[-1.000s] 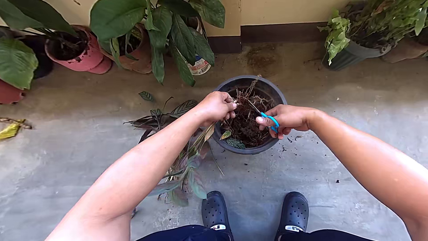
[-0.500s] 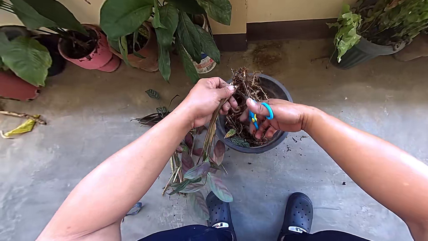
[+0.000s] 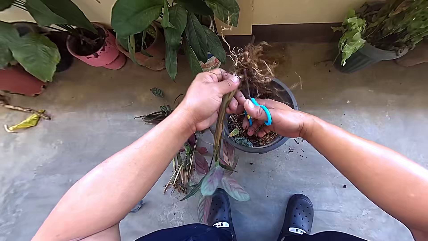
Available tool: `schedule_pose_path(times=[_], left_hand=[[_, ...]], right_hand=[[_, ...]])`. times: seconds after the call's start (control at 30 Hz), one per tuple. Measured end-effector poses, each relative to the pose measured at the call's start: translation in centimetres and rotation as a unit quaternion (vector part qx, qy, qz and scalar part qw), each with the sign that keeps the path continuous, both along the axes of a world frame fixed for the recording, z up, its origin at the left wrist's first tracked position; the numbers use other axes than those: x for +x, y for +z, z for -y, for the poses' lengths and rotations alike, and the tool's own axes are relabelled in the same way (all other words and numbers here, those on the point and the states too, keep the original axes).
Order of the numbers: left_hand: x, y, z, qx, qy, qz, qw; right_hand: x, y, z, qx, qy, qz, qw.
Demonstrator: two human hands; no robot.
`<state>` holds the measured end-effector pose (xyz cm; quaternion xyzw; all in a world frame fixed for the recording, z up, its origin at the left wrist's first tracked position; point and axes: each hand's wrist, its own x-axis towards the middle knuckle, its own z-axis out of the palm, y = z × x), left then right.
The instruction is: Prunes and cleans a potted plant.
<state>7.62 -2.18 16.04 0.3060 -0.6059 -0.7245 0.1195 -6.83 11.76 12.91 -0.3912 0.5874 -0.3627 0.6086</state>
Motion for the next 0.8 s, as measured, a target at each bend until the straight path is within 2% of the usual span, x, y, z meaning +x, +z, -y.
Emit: schedule_pose_path(times=[0.1, 0.27, 0.4, 0.6, 0.8], left_hand=[[-0.1, -0.7, -1.2, 0.044, -0.031, 0.017, 0.998], [-0.9, -2.0, -4.2, 0.142, -0.122, 0.063, 0.98], [-1.9, -3.1, -7.5, 0.212, -0.197, 0.083, 0.954], [-5.2, -4.8, -11.4, 0.247, -0.275, 0.117, 0.922], [-7.4, -6.7, -12.8, 0.244, -0.301, 0.15, 0.91]], right_hand=[[0.0, -0.8, -0.9, -0.019, -0.05, 0.004, 0.999], [1.1, -3.1, -6.7, -0.056, -0.085, -0.135, 0.986], [0.3, -4.1, -13.0, -0.009, -0.123, -0.213, 0.969], [0.3, -4.0, -18.4, 0.079, -0.18, -0.198, 0.96], [0.7, -6.3, -20.2, 0.088, -0.25, -0.154, 0.952]])
